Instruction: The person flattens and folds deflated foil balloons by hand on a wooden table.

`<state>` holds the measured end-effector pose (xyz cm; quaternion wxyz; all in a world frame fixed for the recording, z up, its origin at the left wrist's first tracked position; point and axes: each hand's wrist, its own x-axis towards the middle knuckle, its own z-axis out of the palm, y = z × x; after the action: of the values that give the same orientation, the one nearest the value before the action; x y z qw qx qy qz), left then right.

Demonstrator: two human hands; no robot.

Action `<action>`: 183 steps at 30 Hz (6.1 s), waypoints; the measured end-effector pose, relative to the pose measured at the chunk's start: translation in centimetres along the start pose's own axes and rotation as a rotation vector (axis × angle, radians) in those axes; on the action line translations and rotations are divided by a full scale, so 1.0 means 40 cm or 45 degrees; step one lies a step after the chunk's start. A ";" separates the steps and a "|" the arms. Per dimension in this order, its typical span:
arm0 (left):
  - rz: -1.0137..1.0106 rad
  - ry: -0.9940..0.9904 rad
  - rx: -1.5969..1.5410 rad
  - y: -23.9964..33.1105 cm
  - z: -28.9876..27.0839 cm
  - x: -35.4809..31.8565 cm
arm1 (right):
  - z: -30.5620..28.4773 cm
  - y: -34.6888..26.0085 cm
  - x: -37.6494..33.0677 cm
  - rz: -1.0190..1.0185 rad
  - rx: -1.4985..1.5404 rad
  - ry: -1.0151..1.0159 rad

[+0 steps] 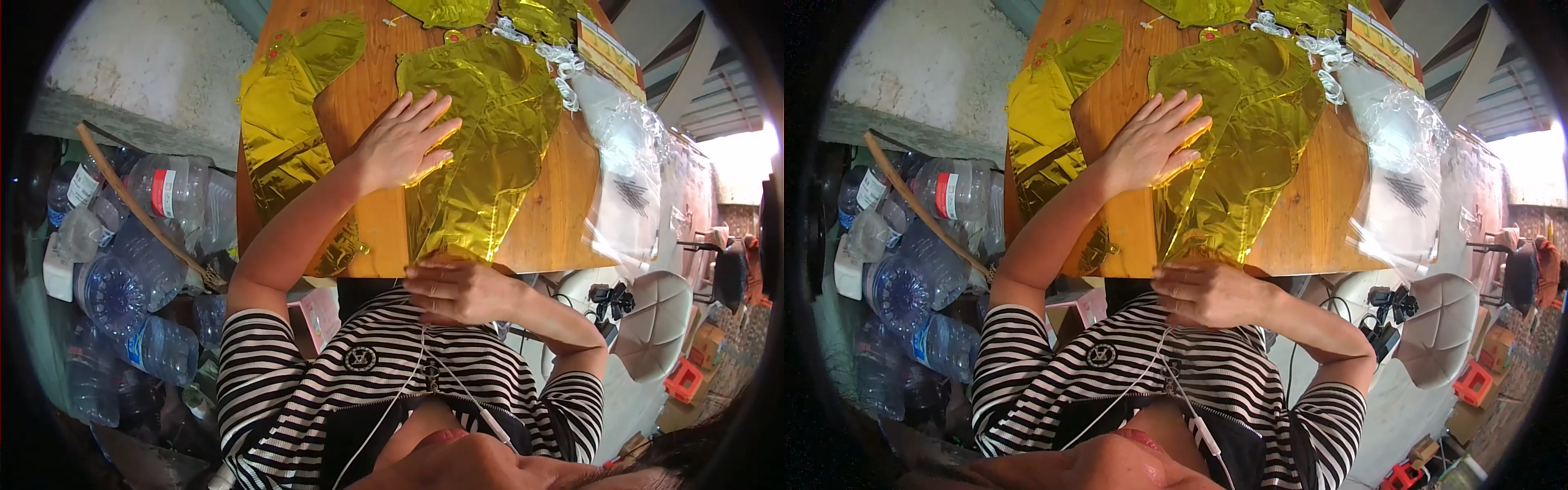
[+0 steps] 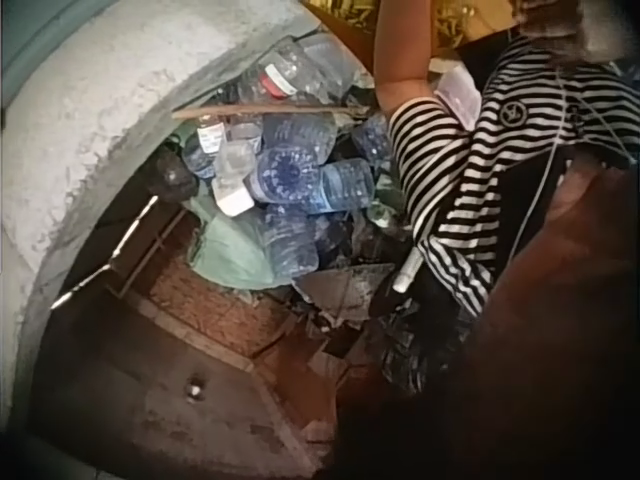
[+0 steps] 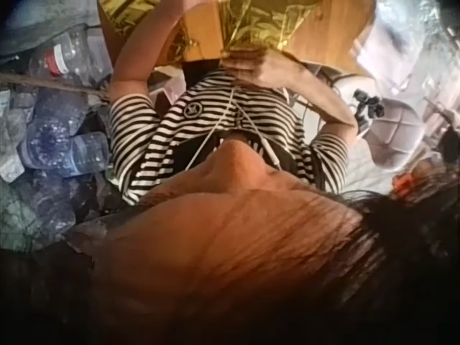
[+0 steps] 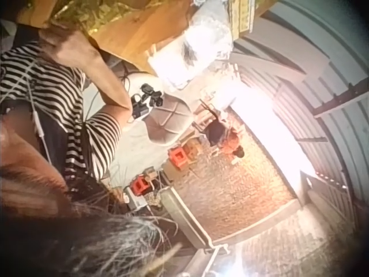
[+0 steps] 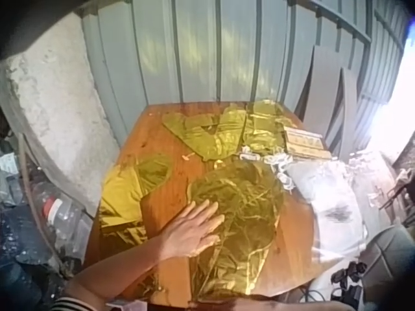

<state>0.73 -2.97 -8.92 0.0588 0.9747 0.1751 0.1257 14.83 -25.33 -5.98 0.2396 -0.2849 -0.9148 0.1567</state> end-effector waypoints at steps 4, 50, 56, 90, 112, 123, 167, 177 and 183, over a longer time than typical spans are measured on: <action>0.036 0.073 0.011 0.003 0.008 0.005 | -0.052 0.022 0.005 0.094 0.560 0.199; -0.015 0.012 -0.041 -0.001 0.005 -0.002 | -0.171 0.424 -0.039 1.022 1.453 1.646; -0.013 -0.030 0.020 -0.001 0.003 -0.003 | -0.170 0.403 0.110 1.115 1.370 1.603; 0.001 -0.043 0.149 -0.004 0.011 -0.005 | -0.123 0.173 0.064 1.014 0.334 0.892; 0.012 0.044 0.012 -0.008 0.018 -0.004 | -0.123 0.136 -0.093 1.159 0.057 0.702; 0.047 0.086 0.006 -0.007 0.018 -0.007 | -0.057 0.098 -0.066 1.080 -0.558 0.131; 0.047 0.378 -0.033 0.019 -0.021 -0.011 | -0.068 0.107 -0.043 0.900 -0.451 0.051; -0.187 0.378 0.030 0.023 -0.014 -0.002 | -0.150 0.383 -0.003 0.983 -0.362 0.359; -0.214 0.310 0.010 0.018 -0.012 -0.009 | -0.134 0.440 0.031 0.929 -0.449 0.286</action>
<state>0.52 -3.73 -8.41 0.0436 0.9343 0.2624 0.2371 24.61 -9.92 -8.51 0.2141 -0.6420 -0.7351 0.0404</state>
